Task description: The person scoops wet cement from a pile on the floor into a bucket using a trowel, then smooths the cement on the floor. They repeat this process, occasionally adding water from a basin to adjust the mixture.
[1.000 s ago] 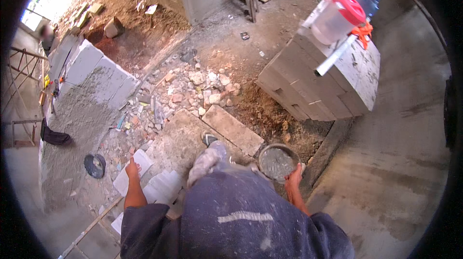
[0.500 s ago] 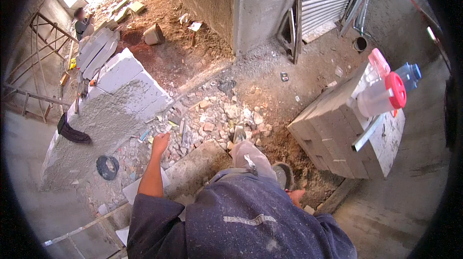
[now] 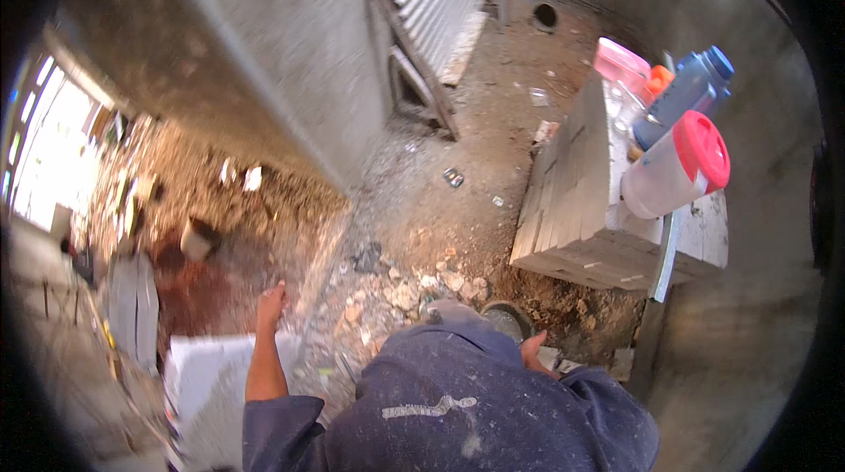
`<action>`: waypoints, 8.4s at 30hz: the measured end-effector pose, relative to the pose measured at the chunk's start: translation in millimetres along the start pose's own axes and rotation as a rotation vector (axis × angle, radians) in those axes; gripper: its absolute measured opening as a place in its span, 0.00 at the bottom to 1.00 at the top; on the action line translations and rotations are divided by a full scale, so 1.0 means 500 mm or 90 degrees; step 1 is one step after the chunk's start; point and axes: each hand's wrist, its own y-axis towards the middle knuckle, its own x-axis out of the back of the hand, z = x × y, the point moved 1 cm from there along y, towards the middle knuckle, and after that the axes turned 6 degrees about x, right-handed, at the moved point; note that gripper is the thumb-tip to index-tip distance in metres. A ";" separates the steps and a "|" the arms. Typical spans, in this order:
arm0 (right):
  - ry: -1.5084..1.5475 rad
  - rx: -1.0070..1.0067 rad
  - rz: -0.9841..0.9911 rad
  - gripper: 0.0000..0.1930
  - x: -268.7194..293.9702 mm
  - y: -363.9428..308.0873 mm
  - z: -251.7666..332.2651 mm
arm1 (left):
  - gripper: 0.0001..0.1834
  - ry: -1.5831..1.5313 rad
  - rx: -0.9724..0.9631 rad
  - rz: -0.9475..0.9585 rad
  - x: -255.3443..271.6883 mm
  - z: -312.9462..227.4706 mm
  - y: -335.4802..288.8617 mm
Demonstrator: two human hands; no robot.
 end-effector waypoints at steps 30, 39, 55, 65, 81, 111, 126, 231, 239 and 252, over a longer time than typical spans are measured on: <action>-0.598 0.481 0.235 0.24 -1.112 -0.078 0.402 | 0.18 0.017 0.148 0.329 -0.279 -0.626 0.701; -0.580 0.622 0.358 0.24 -1.329 -0.083 0.551 | 0.17 -0.023 0.153 0.293 -0.396 -0.833 0.743; -0.312 0.107 0.262 0.19 -1.570 0.052 0.909 | 0.20 -0.103 0.108 0.235 -0.606 -1.309 0.710; -0.310 0.093 0.120 0.23 -1.630 0.242 1.161 | 0.20 -0.046 -0.040 0.339 -0.873 -1.681 0.912; 0.091 0.059 -0.186 0.21 -1.670 0.468 1.382 | 0.25 0.357 -0.310 0.441 -1.248 -2.364 1.257; -0.450 0.472 -0.370 0.20 -1.652 -0.301 2.541 | 0.31 0.242 0.384 1.475 -1.954 -2.810 0.487; -0.455 0.827 -0.635 0.15 -1.646 -0.580 2.855 | 0.29 0.009 0.414 1.863 -1.725 -3.110 0.029; -1.093 0.460 1.068 0.24 -3.070 0.709 2.130 | 0.23 -0.605 0.522 -0.233 -2.007 -2.663 0.711; -1.116 0.134 1.269 0.15 -2.743 0.212 1.891 | 0.36 -1.239 0.497 -0.339 -1.821 -2.539 0.593; -1.357 -0.207 1.494 0.21 -2.416 -0.194 1.514 | 0.26 -1.466 0.281 -0.710 -1.522 -2.346 0.429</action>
